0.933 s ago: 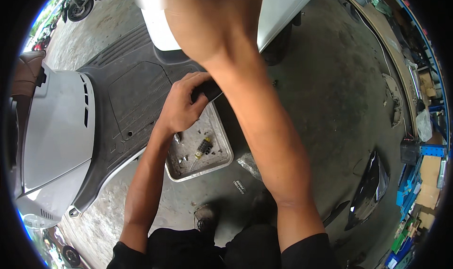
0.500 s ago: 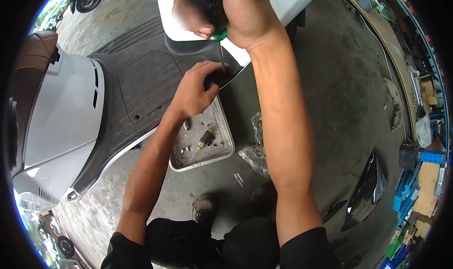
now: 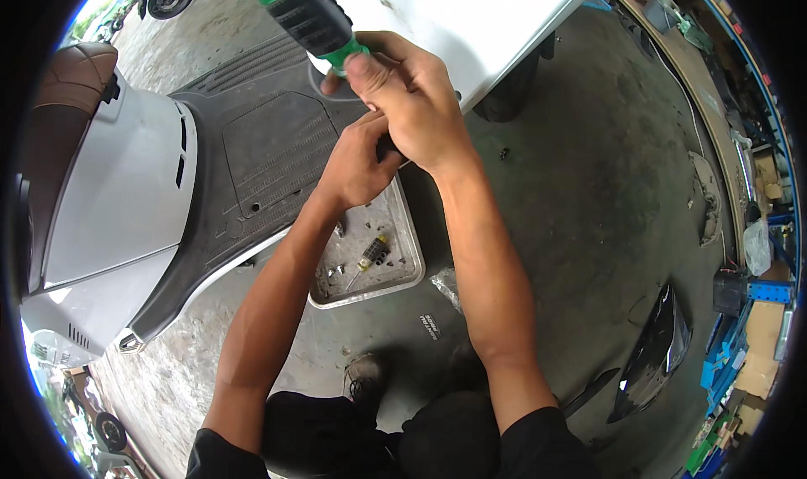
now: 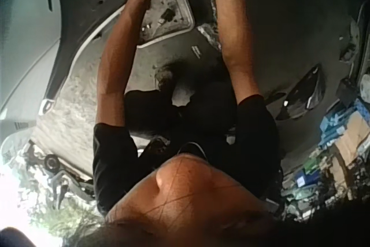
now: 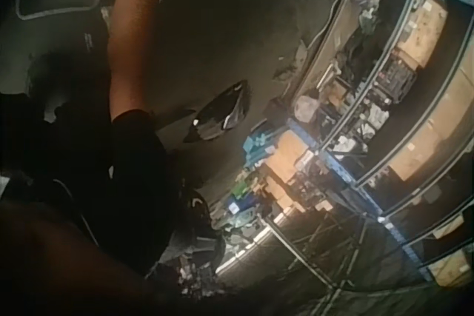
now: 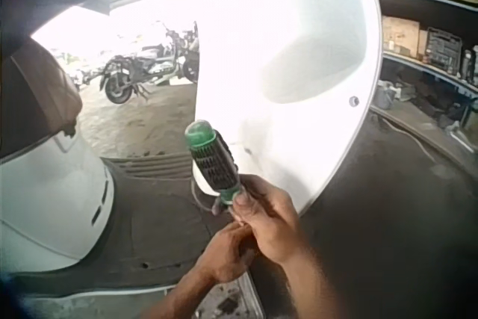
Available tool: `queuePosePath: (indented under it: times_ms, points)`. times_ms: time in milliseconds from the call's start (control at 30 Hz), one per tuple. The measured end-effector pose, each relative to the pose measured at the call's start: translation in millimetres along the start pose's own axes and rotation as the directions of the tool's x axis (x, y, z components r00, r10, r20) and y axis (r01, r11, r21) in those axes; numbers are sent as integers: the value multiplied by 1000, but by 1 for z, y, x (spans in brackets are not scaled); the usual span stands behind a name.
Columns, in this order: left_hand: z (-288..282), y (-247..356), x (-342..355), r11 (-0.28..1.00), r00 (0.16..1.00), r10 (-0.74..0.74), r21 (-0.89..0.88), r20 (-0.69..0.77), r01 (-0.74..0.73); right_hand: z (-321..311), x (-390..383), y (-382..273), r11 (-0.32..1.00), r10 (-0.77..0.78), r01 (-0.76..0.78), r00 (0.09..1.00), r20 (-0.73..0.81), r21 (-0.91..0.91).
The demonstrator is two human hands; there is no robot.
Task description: The person unscrews and removes panels from a scooter using a screwdriver, placing the screws into a metal tray.
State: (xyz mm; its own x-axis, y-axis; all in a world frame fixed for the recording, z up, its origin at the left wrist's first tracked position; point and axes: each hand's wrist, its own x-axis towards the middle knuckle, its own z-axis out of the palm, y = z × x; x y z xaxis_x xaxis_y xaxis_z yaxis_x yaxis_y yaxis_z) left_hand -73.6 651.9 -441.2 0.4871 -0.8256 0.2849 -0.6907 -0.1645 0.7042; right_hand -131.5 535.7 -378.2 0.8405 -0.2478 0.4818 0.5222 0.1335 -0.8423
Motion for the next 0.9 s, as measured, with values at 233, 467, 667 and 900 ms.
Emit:
queuePosePath:
  times_ms: [233,467,667,900]
  points:
    - [0,3,0,1000,999,5,-7,-51,-6,5,7,4,991,84,-61,977,-198,118]
    - [4,6,2,998,995,-17,-55,-102,12,-10,5,8,996,85,-85,983,-164,5]
    - [13,24,8,925,910,-378,-29,-173,379,-10,4,14,976,164,-133,971,-175,171]
    - [8,40,15,822,804,-569,-134,-173,553,-20,-6,23,981,1,61,950,-314,186]
